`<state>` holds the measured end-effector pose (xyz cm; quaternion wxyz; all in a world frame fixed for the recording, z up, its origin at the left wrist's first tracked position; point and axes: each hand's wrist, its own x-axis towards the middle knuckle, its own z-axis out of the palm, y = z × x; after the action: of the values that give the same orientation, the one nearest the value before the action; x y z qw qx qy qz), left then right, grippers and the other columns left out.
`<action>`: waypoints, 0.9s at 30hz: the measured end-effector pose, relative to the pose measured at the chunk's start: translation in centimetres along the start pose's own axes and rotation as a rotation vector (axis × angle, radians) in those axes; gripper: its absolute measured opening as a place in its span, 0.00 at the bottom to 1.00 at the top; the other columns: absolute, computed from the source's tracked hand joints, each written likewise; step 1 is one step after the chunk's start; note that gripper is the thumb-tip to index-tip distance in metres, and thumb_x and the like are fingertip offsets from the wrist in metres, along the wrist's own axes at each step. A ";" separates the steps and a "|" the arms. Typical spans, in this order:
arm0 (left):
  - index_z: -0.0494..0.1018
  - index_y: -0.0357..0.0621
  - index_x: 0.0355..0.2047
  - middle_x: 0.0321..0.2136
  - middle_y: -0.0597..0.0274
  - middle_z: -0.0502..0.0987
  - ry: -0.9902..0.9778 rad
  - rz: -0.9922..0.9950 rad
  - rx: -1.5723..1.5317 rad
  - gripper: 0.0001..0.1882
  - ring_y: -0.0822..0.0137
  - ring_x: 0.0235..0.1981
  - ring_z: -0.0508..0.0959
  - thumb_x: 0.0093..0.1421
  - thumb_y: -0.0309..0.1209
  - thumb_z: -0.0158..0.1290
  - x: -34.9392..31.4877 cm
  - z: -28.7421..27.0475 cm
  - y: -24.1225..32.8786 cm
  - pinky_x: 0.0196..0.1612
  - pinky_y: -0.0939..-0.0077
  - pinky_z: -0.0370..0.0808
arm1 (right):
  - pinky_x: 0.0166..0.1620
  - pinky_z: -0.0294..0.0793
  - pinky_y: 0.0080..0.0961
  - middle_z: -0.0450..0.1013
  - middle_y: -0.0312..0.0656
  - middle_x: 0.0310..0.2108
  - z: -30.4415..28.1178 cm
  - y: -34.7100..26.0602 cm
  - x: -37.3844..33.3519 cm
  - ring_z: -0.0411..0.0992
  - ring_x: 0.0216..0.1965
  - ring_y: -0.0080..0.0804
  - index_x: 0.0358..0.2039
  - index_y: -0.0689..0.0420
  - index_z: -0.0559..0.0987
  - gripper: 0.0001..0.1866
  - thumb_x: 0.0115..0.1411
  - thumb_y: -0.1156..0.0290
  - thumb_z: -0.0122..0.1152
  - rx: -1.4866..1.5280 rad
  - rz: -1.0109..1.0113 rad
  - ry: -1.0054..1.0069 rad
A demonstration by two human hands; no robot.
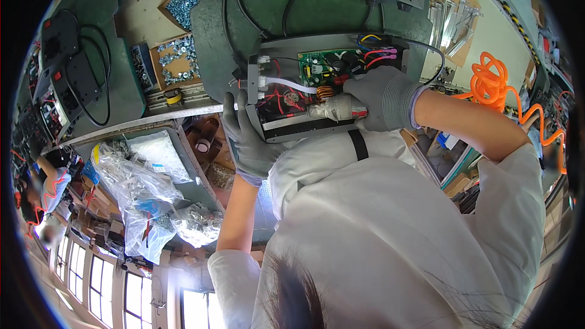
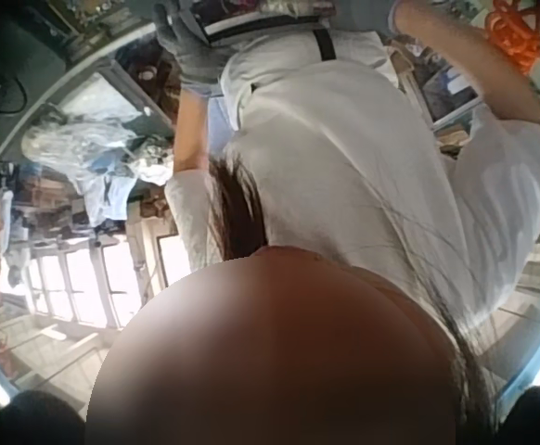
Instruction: Assembling and wiring electronic components inside an inverter chassis using manual dexterity and an electric screwdriver.
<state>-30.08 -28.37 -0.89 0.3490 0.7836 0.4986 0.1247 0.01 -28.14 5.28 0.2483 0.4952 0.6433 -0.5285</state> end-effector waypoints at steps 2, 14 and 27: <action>0.51 0.39 0.69 0.65 0.34 0.52 -0.017 -0.027 0.038 0.73 0.35 0.65 0.56 0.29 0.64 0.73 0.2 -0.3 0.4 0.65 0.43 0.57 | 0.44 0.75 0.44 0.77 0.48 0.33 -1.1 -0.6 -0.3 0.78 0.38 0.50 0.46 0.56 0.75 0.28 0.45 0.57 0.69 0.022 0.023 -0.077; 0.51 0.40 0.69 0.65 0.35 0.52 -0.094 -0.044 0.121 0.73 0.36 0.65 0.55 0.27 0.59 0.75 -0.1 -0.6 1.1 0.65 0.45 0.57 | 0.43 0.77 0.42 0.79 0.48 0.35 -1.7 -0.1 -1.3 0.79 0.38 0.49 0.47 0.56 0.76 0.28 0.46 0.57 0.67 0.015 0.016 -0.103; 0.65 0.33 0.61 0.64 0.36 0.57 0.110 0.052 0.149 0.49 0.42 0.64 0.59 0.61 0.69 0.45 15.3 -5.2 3.8 0.65 0.50 0.57 | 0.39 0.78 0.43 0.79 0.46 0.29 -14.0 9.4 -7.1 0.78 0.34 0.50 0.42 0.52 0.77 0.22 0.44 0.66 0.63 0.038 0.108 0.644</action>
<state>-23.03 -13.90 3.13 0.2585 0.8121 0.5044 0.1390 14.10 -18.28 11.62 0.0504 0.6748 0.6517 -0.3427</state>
